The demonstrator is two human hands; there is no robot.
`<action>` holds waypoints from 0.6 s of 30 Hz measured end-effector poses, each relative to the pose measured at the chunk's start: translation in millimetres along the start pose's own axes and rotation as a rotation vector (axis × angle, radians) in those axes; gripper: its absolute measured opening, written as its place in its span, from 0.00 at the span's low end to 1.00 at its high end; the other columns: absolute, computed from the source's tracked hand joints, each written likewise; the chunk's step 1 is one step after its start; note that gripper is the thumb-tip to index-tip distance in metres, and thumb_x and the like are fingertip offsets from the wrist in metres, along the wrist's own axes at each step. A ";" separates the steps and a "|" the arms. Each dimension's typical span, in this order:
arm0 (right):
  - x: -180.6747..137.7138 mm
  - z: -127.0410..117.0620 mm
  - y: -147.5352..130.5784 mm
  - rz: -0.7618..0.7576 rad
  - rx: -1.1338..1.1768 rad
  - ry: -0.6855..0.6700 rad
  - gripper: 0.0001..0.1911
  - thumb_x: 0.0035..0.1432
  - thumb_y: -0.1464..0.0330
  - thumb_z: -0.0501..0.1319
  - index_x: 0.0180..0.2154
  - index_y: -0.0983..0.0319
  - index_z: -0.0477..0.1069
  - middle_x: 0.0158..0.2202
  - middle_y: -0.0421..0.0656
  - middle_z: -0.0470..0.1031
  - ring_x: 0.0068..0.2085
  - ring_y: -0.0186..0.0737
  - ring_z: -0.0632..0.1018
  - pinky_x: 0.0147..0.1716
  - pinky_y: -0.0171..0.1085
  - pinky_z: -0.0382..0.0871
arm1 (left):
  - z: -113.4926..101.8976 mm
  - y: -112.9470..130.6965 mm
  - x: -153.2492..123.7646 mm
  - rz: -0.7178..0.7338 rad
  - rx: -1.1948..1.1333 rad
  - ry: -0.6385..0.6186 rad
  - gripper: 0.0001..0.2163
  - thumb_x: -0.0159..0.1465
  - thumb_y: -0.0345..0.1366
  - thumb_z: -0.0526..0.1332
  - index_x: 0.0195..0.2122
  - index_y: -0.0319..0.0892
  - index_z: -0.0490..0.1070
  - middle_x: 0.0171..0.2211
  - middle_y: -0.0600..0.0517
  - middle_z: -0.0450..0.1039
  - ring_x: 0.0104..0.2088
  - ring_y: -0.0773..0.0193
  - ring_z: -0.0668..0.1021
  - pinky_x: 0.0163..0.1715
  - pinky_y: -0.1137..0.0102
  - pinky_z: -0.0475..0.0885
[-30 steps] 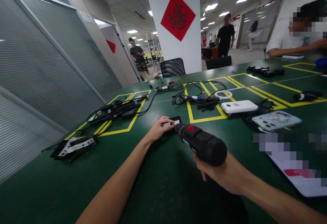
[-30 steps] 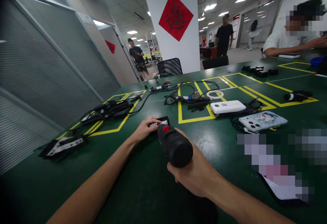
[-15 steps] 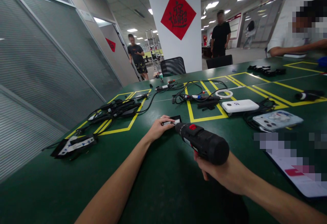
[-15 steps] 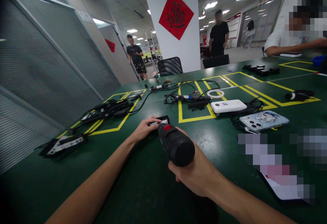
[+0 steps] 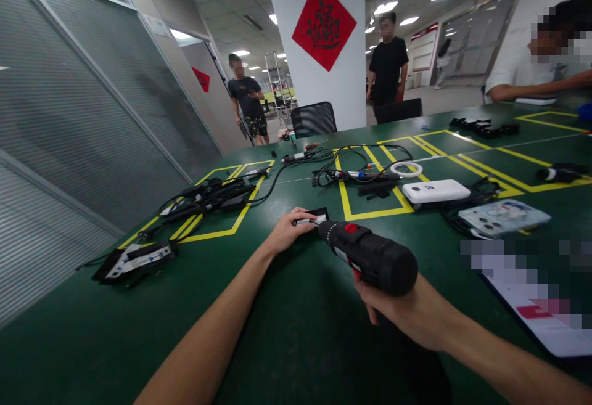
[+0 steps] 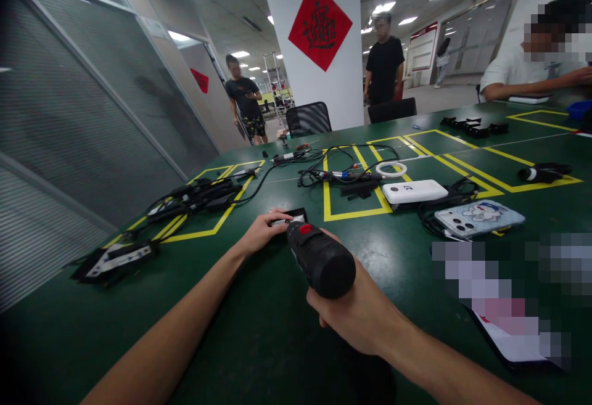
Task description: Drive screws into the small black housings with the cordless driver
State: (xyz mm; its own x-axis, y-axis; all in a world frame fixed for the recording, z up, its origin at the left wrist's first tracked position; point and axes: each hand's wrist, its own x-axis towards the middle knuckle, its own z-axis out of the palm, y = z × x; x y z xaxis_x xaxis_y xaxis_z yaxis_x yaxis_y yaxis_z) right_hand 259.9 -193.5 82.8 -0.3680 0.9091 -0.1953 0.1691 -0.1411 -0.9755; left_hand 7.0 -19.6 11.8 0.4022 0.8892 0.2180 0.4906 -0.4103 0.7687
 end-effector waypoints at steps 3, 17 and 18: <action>0.4 0.5 -1.8 -0.016 -0.001 -0.006 0.29 0.54 0.72 0.57 0.57 0.61 0.54 0.23 0.33 0.68 0.23 0.31 0.71 0.23 0.30 0.66 | 0.0 0.6 0.1 0.002 -0.019 -0.005 0.14 0.55 0.43 0.62 0.41 0.43 0.75 0.44 0.48 0.68 0.44 0.59 0.71 0.47 0.64 0.64; 1.2 -0.8 -4.1 -0.035 -0.018 -0.007 0.25 0.54 0.71 0.57 0.54 0.62 0.58 0.23 0.34 0.68 0.23 0.32 0.71 0.24 0.32 0.66 | 0.7 2.6 -1.3 -0.012 0.010 0.004 0.14 0.56 0.44 0.61 0.41 0.44 0.75 0.45 0.48 0.68 0.44 0.59 0.71 0.46 0.64 0.65; 1.1 -1.0 -4.1 -0.037 -0.015 -0.009 0.25 0.54 0.71 0.57 0.54 0.62 0.58 0.23 0.34 0.68 0.24 0.32 0.71 0.24 0.32 0.66 | 0.9 3.0 -1.3 -0.016 0.009 0.005 0.15 0.56 0.44 0.61 0.41 0.44 0.75 0.45 0.48 0.68 0.43 0.59 0.71 0.45 0.64 0.65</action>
State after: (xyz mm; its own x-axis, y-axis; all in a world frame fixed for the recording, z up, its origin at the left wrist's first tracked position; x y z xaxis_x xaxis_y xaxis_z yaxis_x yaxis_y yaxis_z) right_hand 259.7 -191.5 86.6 -0.3826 0.9100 -0.1599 0.1688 -0.1013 -0.9804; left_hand 8.6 -22.2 13.2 0.3902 0.8966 0.2094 0.5039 -0.3983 0.7665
